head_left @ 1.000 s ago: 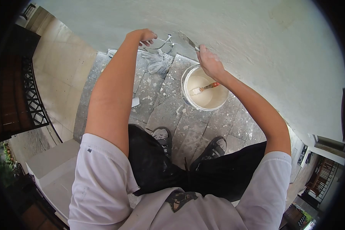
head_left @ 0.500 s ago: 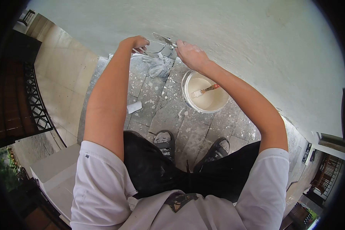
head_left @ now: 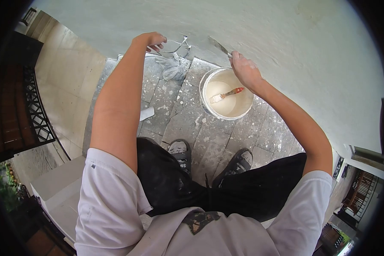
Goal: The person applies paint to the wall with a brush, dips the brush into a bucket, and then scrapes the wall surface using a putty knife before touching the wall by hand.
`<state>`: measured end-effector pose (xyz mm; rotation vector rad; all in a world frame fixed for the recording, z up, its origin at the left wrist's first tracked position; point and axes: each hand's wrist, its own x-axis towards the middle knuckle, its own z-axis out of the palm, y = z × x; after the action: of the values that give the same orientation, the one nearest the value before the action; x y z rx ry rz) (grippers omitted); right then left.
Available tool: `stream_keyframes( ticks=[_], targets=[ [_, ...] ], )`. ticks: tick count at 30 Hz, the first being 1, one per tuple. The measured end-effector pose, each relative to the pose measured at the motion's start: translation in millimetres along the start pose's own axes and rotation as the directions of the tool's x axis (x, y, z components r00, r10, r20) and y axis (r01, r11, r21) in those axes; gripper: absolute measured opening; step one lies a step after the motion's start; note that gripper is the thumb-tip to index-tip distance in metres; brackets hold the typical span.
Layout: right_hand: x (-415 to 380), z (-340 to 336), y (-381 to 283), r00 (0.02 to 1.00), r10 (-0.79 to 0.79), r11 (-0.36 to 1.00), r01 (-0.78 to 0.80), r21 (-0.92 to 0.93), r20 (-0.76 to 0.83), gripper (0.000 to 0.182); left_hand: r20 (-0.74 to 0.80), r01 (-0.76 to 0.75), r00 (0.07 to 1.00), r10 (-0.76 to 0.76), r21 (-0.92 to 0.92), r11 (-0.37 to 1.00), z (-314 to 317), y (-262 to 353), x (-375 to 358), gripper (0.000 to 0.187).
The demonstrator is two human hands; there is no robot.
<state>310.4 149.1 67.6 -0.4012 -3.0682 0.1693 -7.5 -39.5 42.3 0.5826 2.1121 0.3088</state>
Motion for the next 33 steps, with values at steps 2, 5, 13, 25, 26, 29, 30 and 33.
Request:
stream_keyframes(
  ticks=[2,5,13,25,26,29,30,33],
  targets=[
    [3.7,2.5,-1.0,1.0,-0.014,1.0,0.015,0.015,-0.027,0.021,0.001,-0.005,1.0,0.005,0.024,1.0,-0.2,3.2,-0.6,0.041],
    [3.3,5.9,-3.1,1.0,0.015,1.0,-0.015,0.023,-0.023,0.02,-0.004,-0.002,1.0,0.002,0.051,0.999,-0.9,1.5,-0.8,0.041],
    [18.2,16.7,4.3,0.998,-0.057,0.997,0.055,0.045,0.029,0.017,0.015,0.027,1.0,-0.028,0.039,0.999,-1.8,-3.3,1.9,0.041],
    [15.1,5.4,-3.8,0.998,-0.055,0.996,0.056,-0.062,0.019,0.014,0.01,0.019,1.0,-0.019,0.012,1.0,-5.0,-6.7,1.5,0.04],
    [14.2,7.8,-1.9,0.999,-0.044,0.996,0.045,-0.072,0.017,0.015,0.009,0.013,1.0,-0.013,0.021,1.0,-4.5,-5.9,3.5,0.041],
    [9.7,14.5,-6.4,1.0,-0.017,0.999,0.017,-0.033,0.006,0.015,0.015,-0.004,1.0,0.004,0.047,0.999,-0.4,2.0,8.0,0.043],
    [9.6,17.3,-5.4,1.0,-0.014,1.0,0.014,-0.026,0.005,0.016,0.011,-0.007,1.0,0.007,0.044,0.999,-0.8,4.3,7.8,0.043],
    [11.8,21.5,-6.1,1.0,0.0,1.0,0.0,-0.001,0.01,0.017,0.013,-0.015,1.0,0.015,0.038,0.999,0.7,4.3,8.7,0.043]
  ],
)
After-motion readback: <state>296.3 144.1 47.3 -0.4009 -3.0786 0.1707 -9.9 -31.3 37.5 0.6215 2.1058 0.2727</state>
